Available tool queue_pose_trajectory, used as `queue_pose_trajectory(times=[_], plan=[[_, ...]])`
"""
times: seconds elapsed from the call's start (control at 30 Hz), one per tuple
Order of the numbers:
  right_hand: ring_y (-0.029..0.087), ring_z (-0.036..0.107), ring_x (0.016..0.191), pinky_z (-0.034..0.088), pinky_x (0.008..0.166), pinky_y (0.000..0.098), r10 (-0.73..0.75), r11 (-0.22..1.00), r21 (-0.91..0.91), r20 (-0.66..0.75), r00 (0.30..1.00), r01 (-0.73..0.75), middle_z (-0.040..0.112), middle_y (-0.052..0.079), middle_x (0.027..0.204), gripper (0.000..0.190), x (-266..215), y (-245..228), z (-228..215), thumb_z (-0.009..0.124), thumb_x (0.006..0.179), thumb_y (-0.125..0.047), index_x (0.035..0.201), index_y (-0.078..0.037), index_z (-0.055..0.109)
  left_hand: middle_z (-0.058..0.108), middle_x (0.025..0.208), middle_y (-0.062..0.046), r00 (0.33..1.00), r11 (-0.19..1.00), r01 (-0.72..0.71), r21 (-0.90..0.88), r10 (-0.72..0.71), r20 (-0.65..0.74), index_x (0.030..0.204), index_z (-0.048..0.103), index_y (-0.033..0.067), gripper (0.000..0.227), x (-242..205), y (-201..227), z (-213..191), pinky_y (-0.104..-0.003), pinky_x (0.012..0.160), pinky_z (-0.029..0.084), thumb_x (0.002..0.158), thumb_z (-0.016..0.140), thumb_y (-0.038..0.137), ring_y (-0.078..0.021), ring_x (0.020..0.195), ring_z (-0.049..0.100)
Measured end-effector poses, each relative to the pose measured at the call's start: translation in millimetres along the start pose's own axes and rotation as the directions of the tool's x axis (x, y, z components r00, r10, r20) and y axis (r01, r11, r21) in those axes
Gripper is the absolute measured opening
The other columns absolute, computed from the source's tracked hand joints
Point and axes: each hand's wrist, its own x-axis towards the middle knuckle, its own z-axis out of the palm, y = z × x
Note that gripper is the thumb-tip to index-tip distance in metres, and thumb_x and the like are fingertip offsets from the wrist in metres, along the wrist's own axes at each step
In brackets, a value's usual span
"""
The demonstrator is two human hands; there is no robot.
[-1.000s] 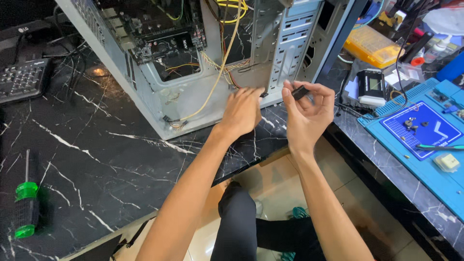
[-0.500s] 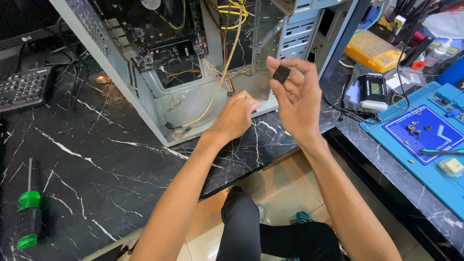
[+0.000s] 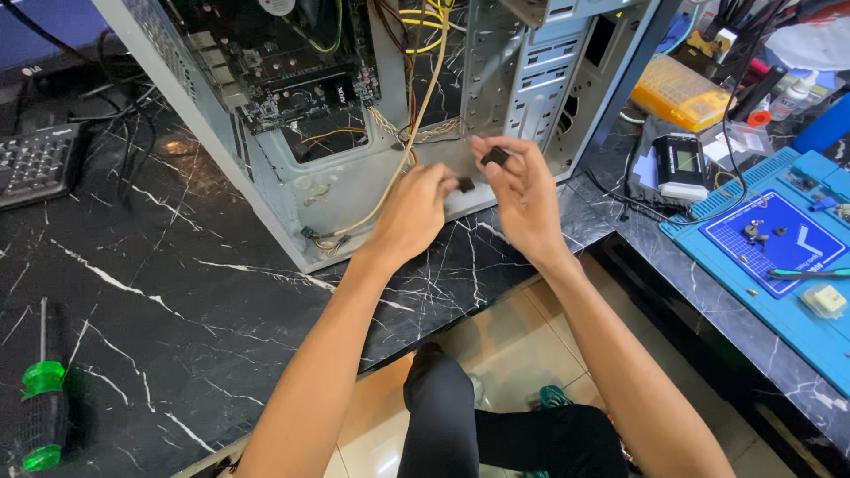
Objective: The person repairs a beige cable inside an open desktop computer case by stripping the outer jacket, twisting the inner wires, and securing the connection with black electrical tape. The person then connects a blue VGA cable to the back of the computer.
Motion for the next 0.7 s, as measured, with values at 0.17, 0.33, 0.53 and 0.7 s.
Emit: queue_pose_trajectory(times=[0.17,0.33,0.53,0.7], plan=[[0.042,0.066,0.145,0.06,0.123,0.0545,0.05,0.978,0.202,0.006,0.999,-0.05,0.073,0.032,0.15,0.032,-1,15,1,0.061,0.121,-0.004,0.151,0.0,0.053,0.083,0.116,-0.006,0.978,0.979,-0.05,-0.196,0.007,-0.21,0.125,0.068,0.0201,0.025,-15,30,-21,-0.048,0.122,0.033,0.122,0.053,0.039,-0.03,0.128,0.076],[0.042,0.068,0.145,0.063,0.123,0.0574,0.1,0.932,0.351,-0.008,0.995,-0.091,0.071,0.034,0.151,0.036,2,8,1,0.064,0.121,-0.022,0.149,-0.004,0.049,0.085,0.09,-0.006,0.971,0.873,-0.181,-0.453,0.085,-0.224,0.119,0.067,0.0153,0.021,-6,21,-13,-0.039,0.111,0.047,0.123,0.051,0.029,-0.0198,0.105,0.075],[0.034,0.075,0.141,0.067,0.116,0.0493,0.109,0.912,0.394,0.046,0.993,-0.118,0.073,0.03,0.153,0.038,5,10,0,0.06,0.122,-0.034,0.147,-0.008,0.047,0.073,0.078,0.002,0.959,0.839,-0.266,-0.474,0.178,-0.222,0.136,0.074,0.017,0.028,-1,10,-12,-0.037,0.109,0.054,0.126,0.049,0.02,-0.0176,0.1,0.083],[0.024,0.086,0.109,0.073,0.092,0.0336,0.113,0.946,0.306,-0.017,0.993,-0.103,0.084,0.03,0.126,0.038,8,12,-4,0.068,0.118,-0.032,0.138,-0.001,0.056,0.087,0.089,-0.002,0.975,0.859,-0.193,-0.475,0.114,-0.19,0.123,0.082,0.0178,0.02,-14,38,-23,-0.029,0.09,0.058,0.12,0.062,0.02,-0.0133,0.083,0.082]])
